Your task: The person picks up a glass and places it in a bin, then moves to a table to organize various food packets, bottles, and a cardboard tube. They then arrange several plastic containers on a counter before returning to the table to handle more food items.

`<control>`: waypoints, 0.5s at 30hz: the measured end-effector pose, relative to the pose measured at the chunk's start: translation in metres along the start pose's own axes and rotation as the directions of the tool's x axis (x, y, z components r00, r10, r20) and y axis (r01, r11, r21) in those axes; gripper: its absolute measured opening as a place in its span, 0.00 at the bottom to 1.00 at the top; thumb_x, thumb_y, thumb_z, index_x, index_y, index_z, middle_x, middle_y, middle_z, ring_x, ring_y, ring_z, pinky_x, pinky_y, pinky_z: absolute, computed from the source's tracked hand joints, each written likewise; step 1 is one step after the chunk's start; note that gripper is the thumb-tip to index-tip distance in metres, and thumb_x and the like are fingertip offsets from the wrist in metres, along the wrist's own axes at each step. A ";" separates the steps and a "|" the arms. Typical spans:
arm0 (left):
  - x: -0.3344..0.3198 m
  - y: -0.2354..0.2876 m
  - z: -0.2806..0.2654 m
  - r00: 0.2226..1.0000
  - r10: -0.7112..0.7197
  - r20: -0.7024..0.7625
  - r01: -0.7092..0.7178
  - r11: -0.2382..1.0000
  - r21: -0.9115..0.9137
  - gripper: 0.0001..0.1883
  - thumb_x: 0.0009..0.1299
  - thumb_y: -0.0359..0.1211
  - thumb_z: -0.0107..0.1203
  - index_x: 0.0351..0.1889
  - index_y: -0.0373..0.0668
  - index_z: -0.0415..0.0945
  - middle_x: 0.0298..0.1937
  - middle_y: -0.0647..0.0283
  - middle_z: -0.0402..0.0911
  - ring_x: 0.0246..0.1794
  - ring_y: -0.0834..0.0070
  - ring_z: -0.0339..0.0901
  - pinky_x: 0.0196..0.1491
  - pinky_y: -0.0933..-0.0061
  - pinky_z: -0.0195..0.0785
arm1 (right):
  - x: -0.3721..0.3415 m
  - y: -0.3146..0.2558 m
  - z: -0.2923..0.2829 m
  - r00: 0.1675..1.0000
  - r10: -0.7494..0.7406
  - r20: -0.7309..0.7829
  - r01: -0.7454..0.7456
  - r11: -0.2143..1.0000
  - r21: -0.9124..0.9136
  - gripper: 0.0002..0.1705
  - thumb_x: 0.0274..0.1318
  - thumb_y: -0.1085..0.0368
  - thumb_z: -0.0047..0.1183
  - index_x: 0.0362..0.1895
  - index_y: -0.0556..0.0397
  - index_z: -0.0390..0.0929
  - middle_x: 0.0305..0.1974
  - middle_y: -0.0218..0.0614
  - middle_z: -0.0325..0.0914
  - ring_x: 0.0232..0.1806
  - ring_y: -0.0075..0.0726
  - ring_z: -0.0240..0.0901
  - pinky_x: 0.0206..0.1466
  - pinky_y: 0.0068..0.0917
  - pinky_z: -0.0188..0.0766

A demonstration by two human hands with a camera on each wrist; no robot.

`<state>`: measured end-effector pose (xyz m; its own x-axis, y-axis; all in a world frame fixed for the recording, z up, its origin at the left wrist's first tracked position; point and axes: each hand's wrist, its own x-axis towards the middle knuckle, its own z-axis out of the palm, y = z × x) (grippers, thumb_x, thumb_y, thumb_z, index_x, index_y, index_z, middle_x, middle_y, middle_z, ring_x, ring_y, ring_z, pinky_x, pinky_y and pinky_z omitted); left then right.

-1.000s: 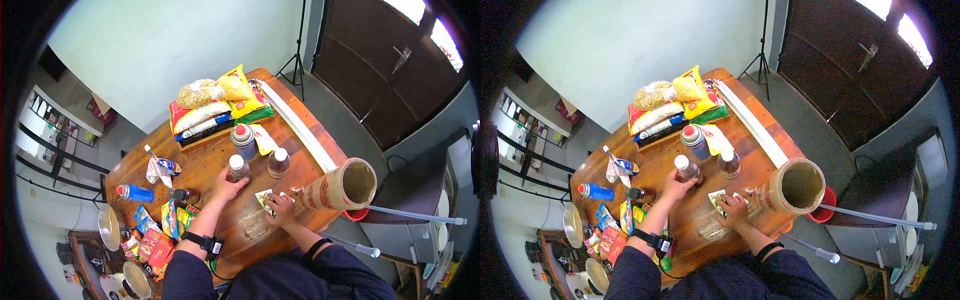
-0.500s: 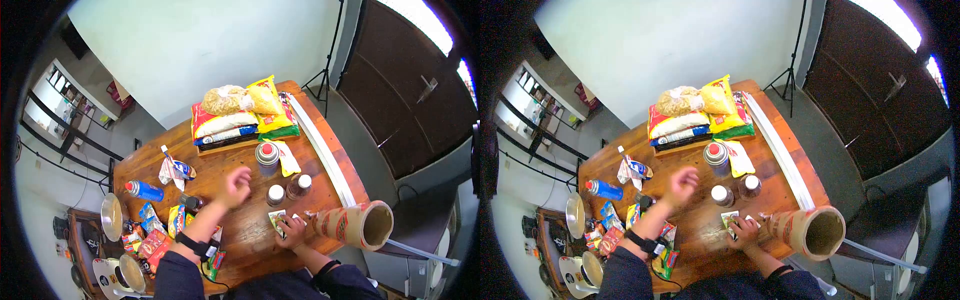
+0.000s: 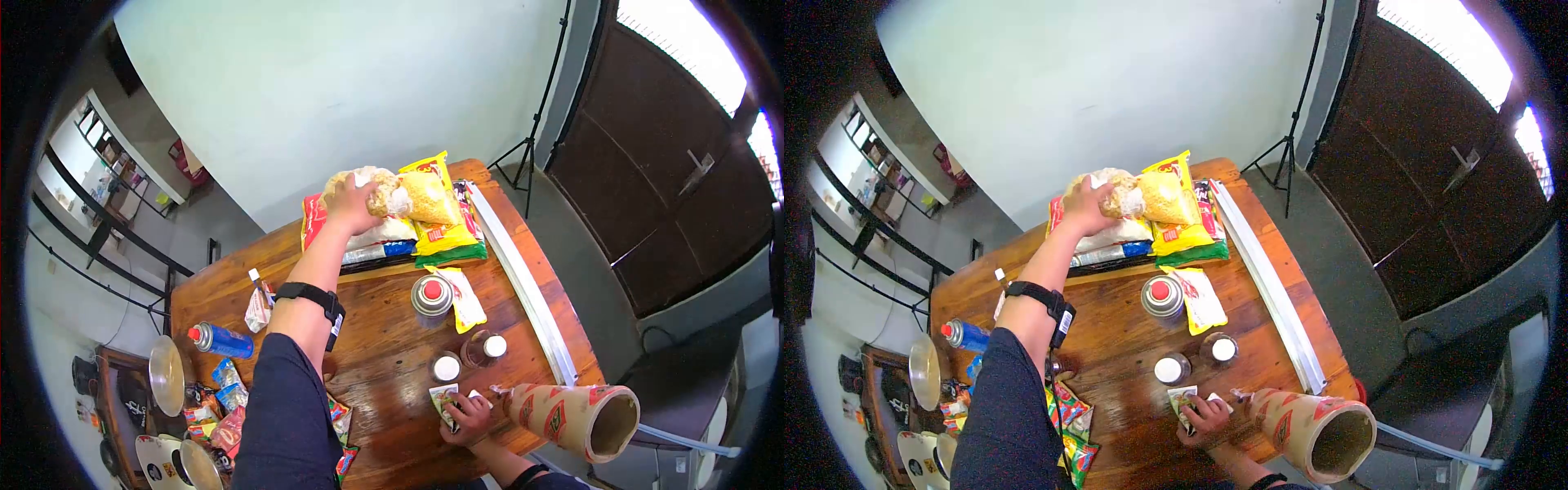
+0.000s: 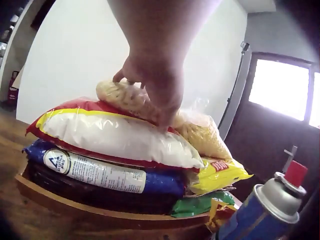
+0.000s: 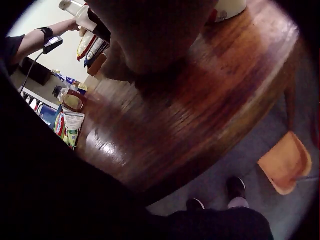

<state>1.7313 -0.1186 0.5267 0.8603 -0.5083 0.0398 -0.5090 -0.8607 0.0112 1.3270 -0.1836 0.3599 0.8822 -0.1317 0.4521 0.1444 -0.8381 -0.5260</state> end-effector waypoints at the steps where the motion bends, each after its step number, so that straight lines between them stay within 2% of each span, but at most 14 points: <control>1: 0.003 0.000 0.001 1.000 0.015 0.004 -0.015 0.999 -0.052 0.34 0.46 0.43 0.61 0.54 0.57 0.63 0.59 0.51 0.55 0.59 0.54 0.53 0.57 0.60 0.52 | 0.000 -0.001 0.000 1.000 0.011 0.005 -0.011 1.000 0.002 0.19 0.22 0.59 0.55 0.29 0.46 0.74 0.40 0.35 0.72 0.28 0.37 0.67 0.33 0.34 0.60; 3: 0.007 -0.005 0.004 1.000 0.029 0.007 -0.028 0.988 -0.150 0.28 0.47 0.38 0.59 0.50 0.52 0.68 0.58 0.51 0.56 0.57 0.55 0.55 0.55 0.59 0.55 | 0.001 -0.002 0.000 1.000 0.019 0.002 -0.019 1.000 0.001 0.19 0.22 0.59 0.55 0.29 0.46 0.74 0.39 0.35 0.72 0.28 0.38 0.67 0.33 0.34 0.60; 6: 0.008 -0.012 0.015 0.977 0.088 -0.194 -0.131 0.965 -0.226 0.18 0.49 0.32 0.54 0.41 0.47 0.73 0.48 0.51 0.65 0.50 0.56 0.62 0.51 0.63 0.59 | 0.000 -0.003 0.002 1.000 0.002 -0.006 -0.002 1.000 -0.018 0.18 0.22 0.58 0.54 0.28 0.46 0.74 0.38 0.36 0.72 0.29 0.39 0.67 0.35 0.35 0.61; 8: 0.008 -0.015 0.015 0.967 0.066 -0.247 -0.130 0.959 -0.253 0.15 0.48 0.28 0.53 0.36 0.44 0.72 0.44 0.51 0.66 0.47 0.57 0.64 0.48 0.63 0.61 | -0.001 -0.004 0.005 1.000 0.002 -0.005 -0.002 0.999 -0.048 0.18 0.23 0.58 0.53 0.28 0.46 0.75 0.37 0.37 0.72 0.29 0.41 0.67 0.36 0.36 0.61; 12: -0.010 -0.015 -0.002 0.917 -0.031 -0.397 -0.112 0.936 -0.333 0.13 0.47 0.26 0.52 0.34 0.44 0.73 0.40 0.53 0.67 0.44 0.57 0.65 0.45 0.62 0.62 | -0.001 -0.006 0.007 0.998 0.021 0.061 -0.019 0.999 -0.036 0.19 0.23 0.58 0.52 0.29 0.47 0.75 0.37 0.37 0.71 0.30 0.43 0.66 0.39 0.38 0.60; 15: -0.029 -0.022 -0.012 0.854 -0.043 -0.519 -0.201 0.892 -0.404 0.13 0.47 0.27 0.53 0.33 0.44 0.73 0.38 0.52 0.68 0.43 0.57 0.65 0.44 0.63 0.62 | -0.003 -0.007 0.009 0.998 -0.004 0.057 0.007 0.999 -0.048 0.19 0.23 0.58 0.53 0.30 0.48 0.75 0.37 0.39 0.71 0.31 0.44 0.66 0.38 0.39 0.60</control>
<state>1.7171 -0.0841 0.5375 0.7411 -0.3817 0.5523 -0.6389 -0.6538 0.4054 1.3277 -0.1729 0.3557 0.9058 -0.0980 0.4122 0.1286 -0.8633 -0.4880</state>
